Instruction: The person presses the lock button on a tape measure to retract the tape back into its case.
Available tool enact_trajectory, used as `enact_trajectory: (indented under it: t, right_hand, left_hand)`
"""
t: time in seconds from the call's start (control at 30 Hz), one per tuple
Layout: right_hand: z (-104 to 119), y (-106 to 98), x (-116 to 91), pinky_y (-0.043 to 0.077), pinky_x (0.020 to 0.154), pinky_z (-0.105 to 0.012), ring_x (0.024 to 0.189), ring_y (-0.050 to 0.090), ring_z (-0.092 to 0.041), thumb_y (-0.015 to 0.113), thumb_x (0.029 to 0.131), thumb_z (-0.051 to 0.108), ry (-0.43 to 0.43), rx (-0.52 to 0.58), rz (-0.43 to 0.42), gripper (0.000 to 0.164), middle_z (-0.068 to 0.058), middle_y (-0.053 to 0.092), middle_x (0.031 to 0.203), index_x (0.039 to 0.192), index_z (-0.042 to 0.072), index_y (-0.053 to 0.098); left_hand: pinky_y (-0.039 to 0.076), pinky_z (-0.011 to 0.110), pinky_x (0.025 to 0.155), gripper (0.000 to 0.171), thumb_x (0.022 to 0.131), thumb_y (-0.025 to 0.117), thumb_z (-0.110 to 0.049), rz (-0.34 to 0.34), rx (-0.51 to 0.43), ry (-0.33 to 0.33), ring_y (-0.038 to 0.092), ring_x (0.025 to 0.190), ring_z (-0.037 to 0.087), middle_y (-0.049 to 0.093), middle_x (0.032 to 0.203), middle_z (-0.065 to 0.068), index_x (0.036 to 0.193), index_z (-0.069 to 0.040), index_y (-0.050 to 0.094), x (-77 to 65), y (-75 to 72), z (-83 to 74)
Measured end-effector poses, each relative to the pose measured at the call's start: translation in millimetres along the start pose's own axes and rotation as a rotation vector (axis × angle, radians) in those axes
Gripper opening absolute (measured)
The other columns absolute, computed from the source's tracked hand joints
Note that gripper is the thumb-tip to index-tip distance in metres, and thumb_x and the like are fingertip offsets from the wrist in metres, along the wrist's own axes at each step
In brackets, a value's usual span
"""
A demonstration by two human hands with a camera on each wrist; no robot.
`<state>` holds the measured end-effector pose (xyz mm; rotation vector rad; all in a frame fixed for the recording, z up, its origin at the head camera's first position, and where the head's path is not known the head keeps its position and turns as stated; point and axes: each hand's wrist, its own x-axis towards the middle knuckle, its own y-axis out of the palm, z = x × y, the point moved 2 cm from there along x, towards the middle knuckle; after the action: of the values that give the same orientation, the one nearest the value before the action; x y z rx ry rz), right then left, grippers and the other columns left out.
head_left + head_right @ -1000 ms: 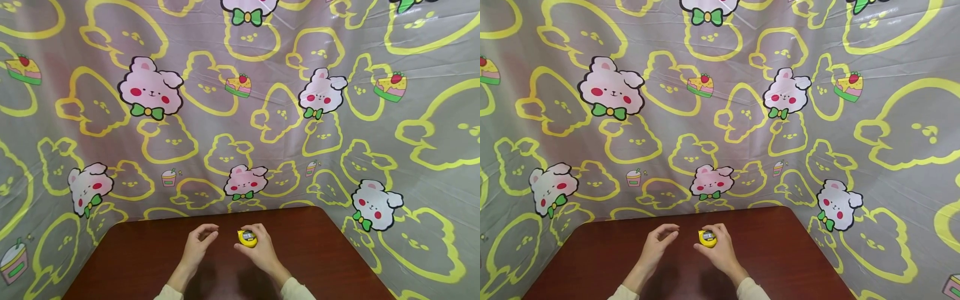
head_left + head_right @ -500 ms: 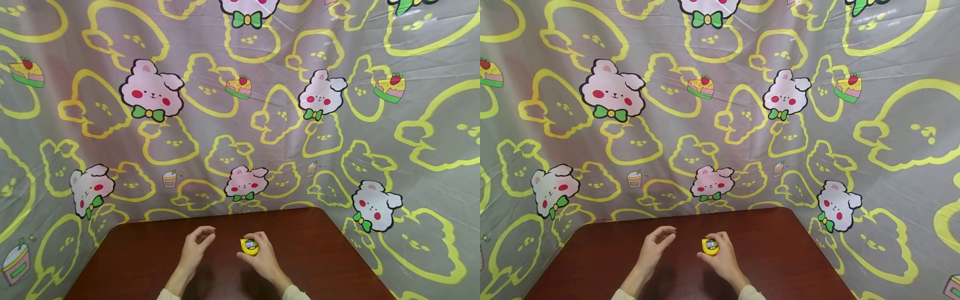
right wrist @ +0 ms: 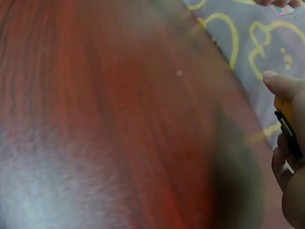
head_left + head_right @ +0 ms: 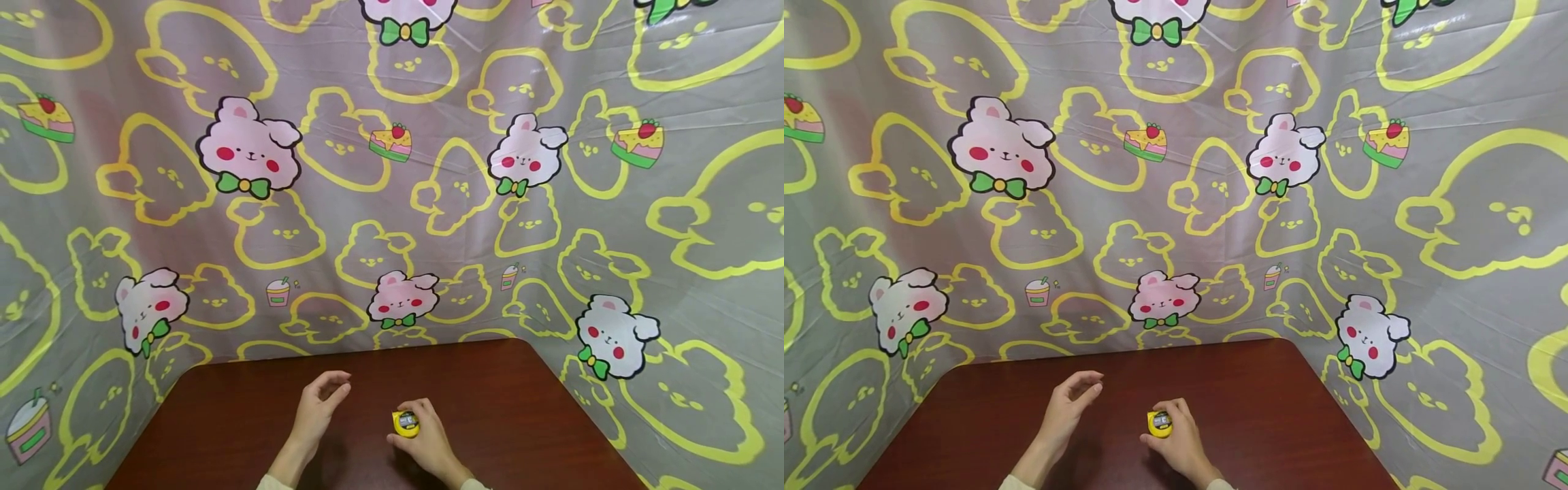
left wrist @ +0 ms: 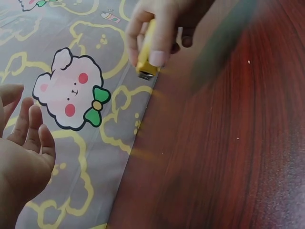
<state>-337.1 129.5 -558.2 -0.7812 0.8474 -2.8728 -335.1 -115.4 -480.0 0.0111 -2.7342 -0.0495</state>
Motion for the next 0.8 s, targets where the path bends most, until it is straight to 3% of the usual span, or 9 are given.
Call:
enact_trajectory:
  t: [0.3, 0.47, 0.8]
  right_hand:
    - [-12, 8, -8, 0.049, 0.073, -0.028, 0.092, 0.056, -0.013, 0.094, 0.076, 0.03, 0.021, -0.024, 0.009, 0.051, 0.002, 0.051, 0.113, 0.116, 0.012, 0.068]
    - [-15, 12, -10, 0.049, 0.072, -0.028, 0.091, 0.056, -0.012, 0.094, 0.076, 0.03, 0.029, -0.038, 0.017, 0.05, 0.002, 0.05, 0.113, 0.116, 0.015, 0.067]
    - [-17, 16, -14, 0.049, 0.071, -0.03, 0.09, 0.059, -0.012, 0.096, 0.073, 0.028, -0.046, -0.151, -0.018, 0.052, 0.004, 0.05, 0.114, 0.114, 0.015, 0.067]
  left_hand:
    - [0.051, 0.026, 0.085, 0.016, 0.096, 0.073, -0.004, -0.002, 0.015, 0.031, 0.066, 0.099, 0.021, 0.07, 0.105, 0.005, 0.112, 0.0, 0.072, -1.8, -2.0, 0.8]
    - [0.051, 0.026, 0.086, 0.017, 0.096, 0.073, -0.004, -0.003, 0.008, 0.014, 0.066, 0.101, 0.025, 0.07, 0.105, 0.006, 0.112, 0.0, 0.071, -2.9, -2.3, 2.1]
    - [0.051, 0.027, 0.085, 0.02, 0.096, 0.073, -0.006, -0.011, -0.002, -0.013, 0.065, 0.1, 0.022, 0.069, 0.106, 0.008, 0.114, 0.003, 0.07, -5.5, -2.6, -0.9]
